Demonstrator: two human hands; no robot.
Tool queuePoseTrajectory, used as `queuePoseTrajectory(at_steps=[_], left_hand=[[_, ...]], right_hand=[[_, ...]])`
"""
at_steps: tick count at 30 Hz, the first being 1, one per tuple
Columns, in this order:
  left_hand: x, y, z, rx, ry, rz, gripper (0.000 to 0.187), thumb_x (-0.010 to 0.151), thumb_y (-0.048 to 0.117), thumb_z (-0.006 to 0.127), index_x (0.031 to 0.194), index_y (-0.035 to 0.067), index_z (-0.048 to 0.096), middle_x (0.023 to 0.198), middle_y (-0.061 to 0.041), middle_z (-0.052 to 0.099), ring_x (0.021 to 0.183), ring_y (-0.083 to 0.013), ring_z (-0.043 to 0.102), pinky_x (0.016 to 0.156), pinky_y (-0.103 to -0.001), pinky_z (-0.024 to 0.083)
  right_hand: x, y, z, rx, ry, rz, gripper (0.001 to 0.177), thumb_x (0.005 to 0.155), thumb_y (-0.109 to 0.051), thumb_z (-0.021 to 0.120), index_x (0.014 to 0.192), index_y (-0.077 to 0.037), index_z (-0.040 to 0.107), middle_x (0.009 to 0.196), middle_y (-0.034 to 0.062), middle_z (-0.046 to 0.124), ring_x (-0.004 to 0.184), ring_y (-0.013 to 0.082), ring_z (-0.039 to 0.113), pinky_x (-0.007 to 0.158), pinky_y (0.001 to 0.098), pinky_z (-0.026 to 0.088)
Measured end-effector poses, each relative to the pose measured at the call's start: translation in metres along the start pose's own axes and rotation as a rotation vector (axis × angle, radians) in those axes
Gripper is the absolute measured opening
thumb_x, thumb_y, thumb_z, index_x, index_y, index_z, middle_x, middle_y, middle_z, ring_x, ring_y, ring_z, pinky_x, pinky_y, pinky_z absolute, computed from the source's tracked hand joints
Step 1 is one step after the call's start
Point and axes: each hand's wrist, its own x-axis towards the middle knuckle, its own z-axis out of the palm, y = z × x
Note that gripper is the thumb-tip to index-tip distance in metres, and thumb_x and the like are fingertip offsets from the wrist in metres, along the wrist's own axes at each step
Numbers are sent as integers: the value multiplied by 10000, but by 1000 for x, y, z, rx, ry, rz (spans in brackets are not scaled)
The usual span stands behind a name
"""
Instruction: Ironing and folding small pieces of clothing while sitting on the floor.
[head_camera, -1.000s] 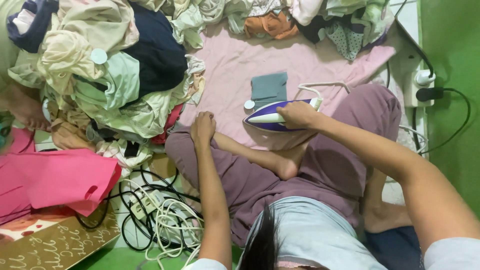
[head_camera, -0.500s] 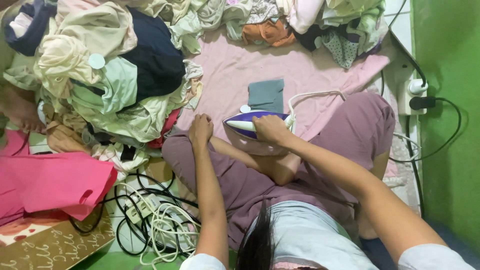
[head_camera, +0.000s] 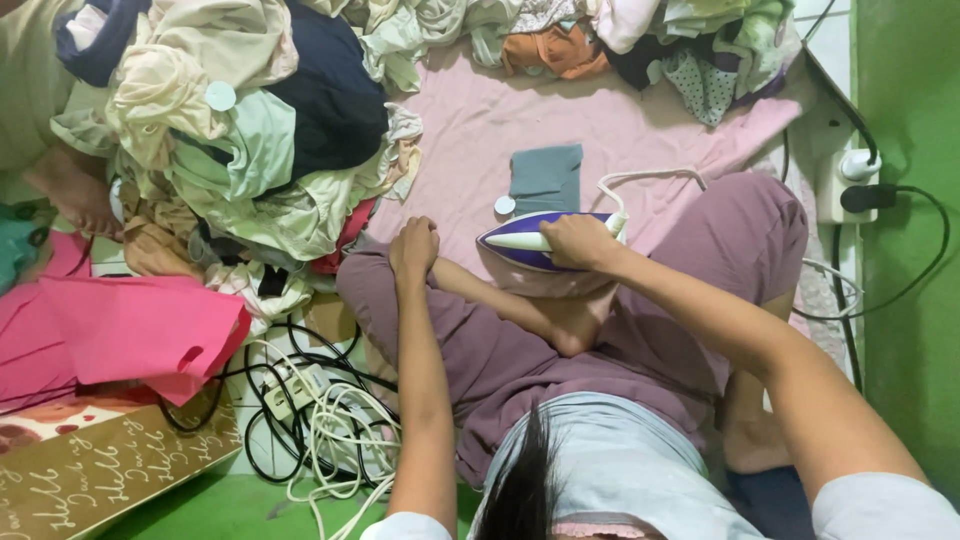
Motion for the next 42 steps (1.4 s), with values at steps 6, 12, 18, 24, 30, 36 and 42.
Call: queuePoseTrajectory(at_steps=[6, 12, 18, 24, 30, 36, 42], left_hand=[[10, -7, 10, 5, -23, -18, 246, 871, 229, 446, 1064, 141, 570, 1036, -100, 560, 1016, -318, 587, 863, -458, 458], [16, -8, 13, -15, -9, -36, 219, 857, 237, 471, 1023, 140, 577, 1012, -95, 557, 984, -330, 598, 839, -462, 473], [10, 0, 5, -24, -4, -49, 194, 855, 221, 483, 1002, 129, 569, 991, -102, 551, 968, -334, 601, 831, -459, 480], [21, 5, 6, -64, -19, -104, 158, 833, 177, 444, 923, 114, 558, 1003, -137, 544, 902, -342, 547, 741, -489, 429], [22, 4, 9, -74, 13, -112, 157, 836, 168, 434, 896, 115, 569, 983, -128, 556, 899, -339, 555, 736, -485, 438], [20, 0, 16, -27, 49, -47, 192, 817, 145, 422, 932, 112, 572, 994, -133, 551, 880, -355, 554, 723, -498, 429], [17, -2, 18, 2, 65, -21, 200, 811, 168, 441, 950, 126, 579, 1006, -124, 553, 898, -353, 558, 734, -499, 432]], right_hand=[[-35, 18, -47, 93, -3, 108, 395, 729, -218, 641, 1092, -74, 578, 818, 243, 653, 818, 425, 659, 701, 529, 532], [-1, 29, -81, 122, 98, 192, 356, 741, -193, 640, 1070, -69, 585, 830, 260, 653, 847, 434, 649, 715, 542, 522], [77, 41, -63, 87, 174, 250, 312, 703, -165, 689, 988, -47, 642, 780, 249, 662, 805, 413, 663, 674, 537, 536], [96, 33, -72, 93, 146, 326, 298, 698, -185, 578, 962, -67, 650, 798, 202, 654, 696, 405, 635, 564, 477, 517], [102, 40, -66, 68, 142, 308, 330, 671, -151, 561, 974, -60, 657, 772, 199, 651, 692, 397, 643, 562, 478, 531], [83, 51, -66, 48, 140, 321, 277, 691, -133, 562, 928, -16, 646, 780, 210, 646, 689, 401, 644, 546, 487, 532], [49, 91, -65, 49, 136, 388, 293, 774, -219, 610, 999, -33, 629, 823, 235, 650, 719, 413, 636, 573, 485, 519]])
